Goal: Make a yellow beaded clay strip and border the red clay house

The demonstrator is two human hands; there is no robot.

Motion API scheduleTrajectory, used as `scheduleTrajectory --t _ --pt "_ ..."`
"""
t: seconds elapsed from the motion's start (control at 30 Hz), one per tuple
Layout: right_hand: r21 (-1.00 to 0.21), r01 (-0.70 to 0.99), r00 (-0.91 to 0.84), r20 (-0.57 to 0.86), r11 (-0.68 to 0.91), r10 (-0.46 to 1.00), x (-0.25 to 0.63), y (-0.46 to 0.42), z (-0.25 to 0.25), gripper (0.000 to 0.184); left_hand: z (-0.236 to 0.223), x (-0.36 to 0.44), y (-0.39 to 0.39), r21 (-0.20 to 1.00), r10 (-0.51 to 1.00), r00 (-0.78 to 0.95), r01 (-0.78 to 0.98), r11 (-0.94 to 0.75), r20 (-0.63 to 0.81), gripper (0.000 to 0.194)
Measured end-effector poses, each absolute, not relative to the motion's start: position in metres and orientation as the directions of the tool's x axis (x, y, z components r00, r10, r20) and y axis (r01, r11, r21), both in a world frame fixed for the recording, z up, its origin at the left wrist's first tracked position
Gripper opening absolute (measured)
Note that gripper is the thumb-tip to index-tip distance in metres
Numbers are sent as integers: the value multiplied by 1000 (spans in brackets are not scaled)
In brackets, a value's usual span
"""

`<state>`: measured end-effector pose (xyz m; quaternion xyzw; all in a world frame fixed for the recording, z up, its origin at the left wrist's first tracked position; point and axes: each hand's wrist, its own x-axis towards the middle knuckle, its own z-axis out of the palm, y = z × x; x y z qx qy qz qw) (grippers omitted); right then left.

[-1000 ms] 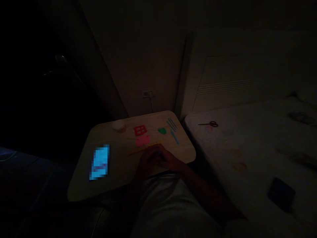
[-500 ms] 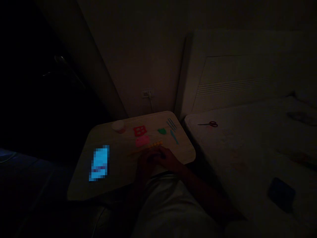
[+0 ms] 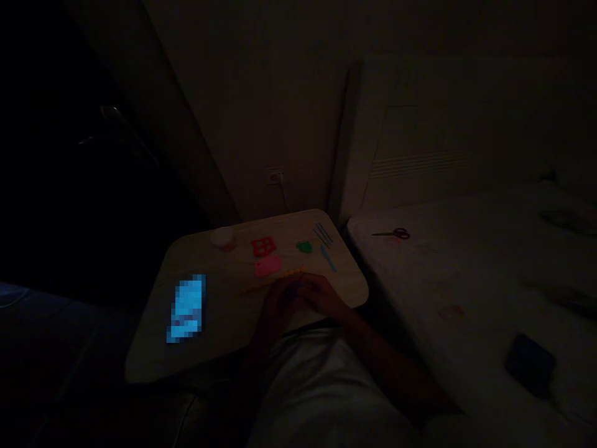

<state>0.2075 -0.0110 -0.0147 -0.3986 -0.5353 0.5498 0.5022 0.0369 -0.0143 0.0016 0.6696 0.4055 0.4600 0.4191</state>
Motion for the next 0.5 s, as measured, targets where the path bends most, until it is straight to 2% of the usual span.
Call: scheduleTrajectory --t 0.13,0.3,0.5 --pt "-988 -127 -163 111 91 980 207 -9 -17 44 6 39 -15 957 936 274 121 -262 222 41" --pt "-981 -150 -168 145 120 975 203 -8 -18 44 8 41 -16 974 966 188 113 -198 174 37" --pt "-972 -223 -226 124 73 966 200 -15 -13 43 7 40 -17 959 976 151 216 -186 155 35"
